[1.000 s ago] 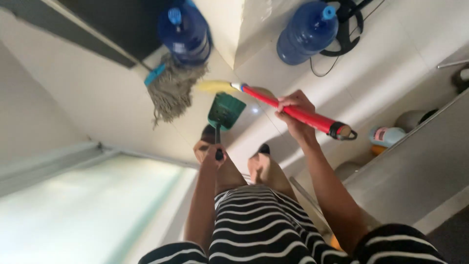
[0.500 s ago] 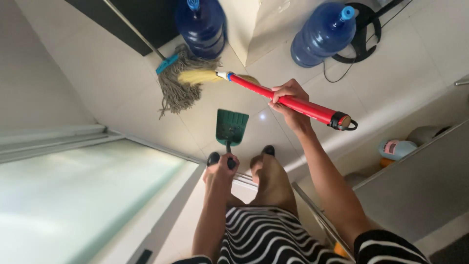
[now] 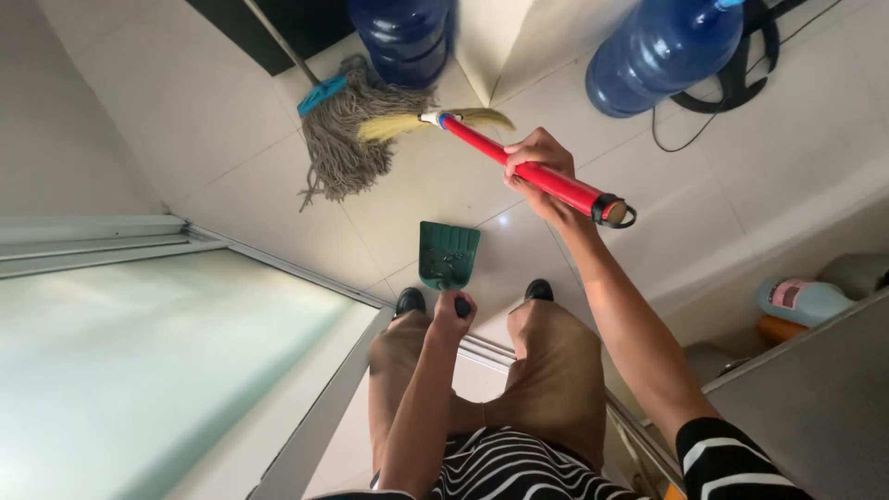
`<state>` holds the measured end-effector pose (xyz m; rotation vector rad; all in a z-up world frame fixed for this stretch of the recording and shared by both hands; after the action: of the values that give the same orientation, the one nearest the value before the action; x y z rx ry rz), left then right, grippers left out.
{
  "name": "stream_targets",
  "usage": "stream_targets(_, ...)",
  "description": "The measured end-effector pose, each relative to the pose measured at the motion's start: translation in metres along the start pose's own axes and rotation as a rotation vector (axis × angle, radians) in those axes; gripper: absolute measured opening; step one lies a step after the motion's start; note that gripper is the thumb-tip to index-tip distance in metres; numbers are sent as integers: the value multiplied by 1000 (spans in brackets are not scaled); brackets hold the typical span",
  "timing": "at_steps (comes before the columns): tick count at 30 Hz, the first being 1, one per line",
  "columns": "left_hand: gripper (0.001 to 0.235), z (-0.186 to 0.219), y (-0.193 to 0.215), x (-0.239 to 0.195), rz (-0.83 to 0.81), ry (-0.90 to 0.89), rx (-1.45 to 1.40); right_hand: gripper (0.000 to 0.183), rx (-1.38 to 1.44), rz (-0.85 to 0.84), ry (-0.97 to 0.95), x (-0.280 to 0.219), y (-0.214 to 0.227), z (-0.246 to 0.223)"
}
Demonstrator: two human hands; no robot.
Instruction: Sweep the floor with a broom and dustpan, then mop the area and adjust water containers.
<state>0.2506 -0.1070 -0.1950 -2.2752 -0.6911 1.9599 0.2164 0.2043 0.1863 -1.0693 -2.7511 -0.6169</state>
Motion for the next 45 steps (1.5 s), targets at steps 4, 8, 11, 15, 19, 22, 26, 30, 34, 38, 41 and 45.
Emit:
stream_targets(4,6,-3,8,59,-59,3,-14,16,50,-33,200,-21,-27,63)
stream_targets(8,28,-5,-21,44,-505,-1002,1132,15,144,-38,-70,-56,-52,126)
stream_targets(11,5,-20,-8,82,-121,69,-31,14,114,-31,-200,-79,-46,131)
stream_targets(15,4,-7,-12,74,-66,3,106,12,381,-31,-478,-72,-21,110)
stream_targets(19,6,-2,3,50,-38,77,-17,13,364,2,-405,-52,15,27)
stream_targets(22,6,5,0,38,-11,80,-37,15,235,3,-258,-38,25,0)
stream_targets(26,3,11,-12,7,-43,12,25,17,59,26,-115,-43,0,30)
stream_targets(30,4,9,-16,19,24,33,41,18,1,74,65,-67,-42,90)
stream_targets(34,7,7,-19,20,33,39,28,17,207,181,-207,-99,-61,137)
stream_targets(38,7,4,-27,6,29,45,49,20,555,251,-563,-100,-45,133)
stream_targets(41,7,2,-20,-13,-12,57,72,20,619,246,-588,-91,-24,89)
stream_targets(45,7,7,-48,-44,-74,4,86,17,572,170,-465,-48,4,-5)
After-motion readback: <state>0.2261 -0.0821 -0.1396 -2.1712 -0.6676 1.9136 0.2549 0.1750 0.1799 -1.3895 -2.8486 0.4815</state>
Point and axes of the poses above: each hand's wrist, its own x-axis towards the middle knuckle, its own y-axis out of the back of the hand, z = x × y, the point moved 4 cm from there along x, towards the middle knuckle, and after that the axes turned 1 degree about y, right-handed, at the moved point
